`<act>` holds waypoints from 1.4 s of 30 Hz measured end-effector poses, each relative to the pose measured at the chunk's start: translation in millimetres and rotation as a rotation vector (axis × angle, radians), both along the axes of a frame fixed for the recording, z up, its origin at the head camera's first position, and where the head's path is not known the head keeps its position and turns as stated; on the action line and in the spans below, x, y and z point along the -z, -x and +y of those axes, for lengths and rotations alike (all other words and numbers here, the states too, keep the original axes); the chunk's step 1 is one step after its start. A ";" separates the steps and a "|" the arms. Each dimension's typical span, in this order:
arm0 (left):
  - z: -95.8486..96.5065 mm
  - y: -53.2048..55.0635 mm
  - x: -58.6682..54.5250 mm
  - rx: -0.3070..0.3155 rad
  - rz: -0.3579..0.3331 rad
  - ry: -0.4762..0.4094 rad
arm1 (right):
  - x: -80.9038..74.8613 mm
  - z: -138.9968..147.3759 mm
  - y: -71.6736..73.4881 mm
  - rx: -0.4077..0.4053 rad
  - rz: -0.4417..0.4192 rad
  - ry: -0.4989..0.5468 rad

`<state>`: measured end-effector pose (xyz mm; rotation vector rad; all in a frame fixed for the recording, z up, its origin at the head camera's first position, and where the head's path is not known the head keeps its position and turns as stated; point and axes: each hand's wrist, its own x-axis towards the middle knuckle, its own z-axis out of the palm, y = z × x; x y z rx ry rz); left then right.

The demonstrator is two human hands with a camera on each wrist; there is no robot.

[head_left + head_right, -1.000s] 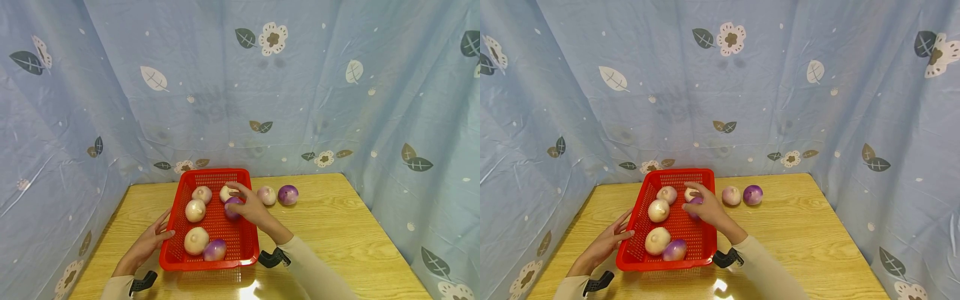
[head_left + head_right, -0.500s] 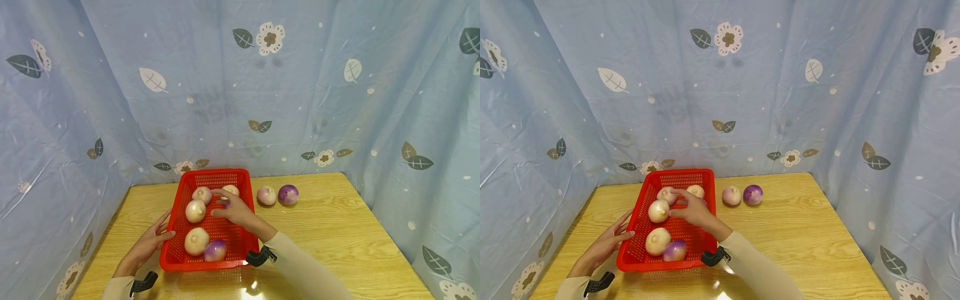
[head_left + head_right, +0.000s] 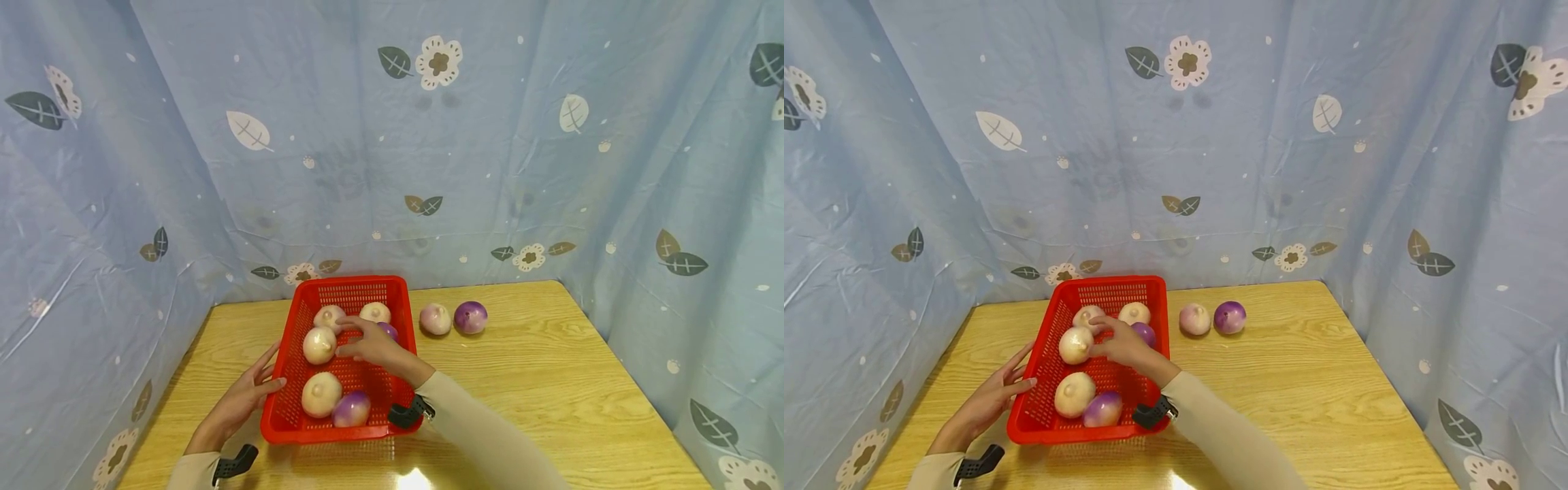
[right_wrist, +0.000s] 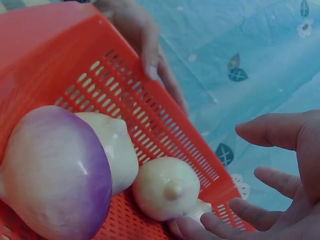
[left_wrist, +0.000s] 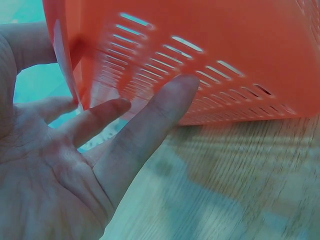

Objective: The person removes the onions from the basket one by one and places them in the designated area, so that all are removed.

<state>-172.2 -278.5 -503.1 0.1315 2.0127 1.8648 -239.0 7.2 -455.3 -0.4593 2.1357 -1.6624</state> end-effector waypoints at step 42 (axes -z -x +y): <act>1.4 1.7 -1.8 -0.028 -0.029 0.018 | 33.1 -46.1 42.4 0.086 -0.173 -0.141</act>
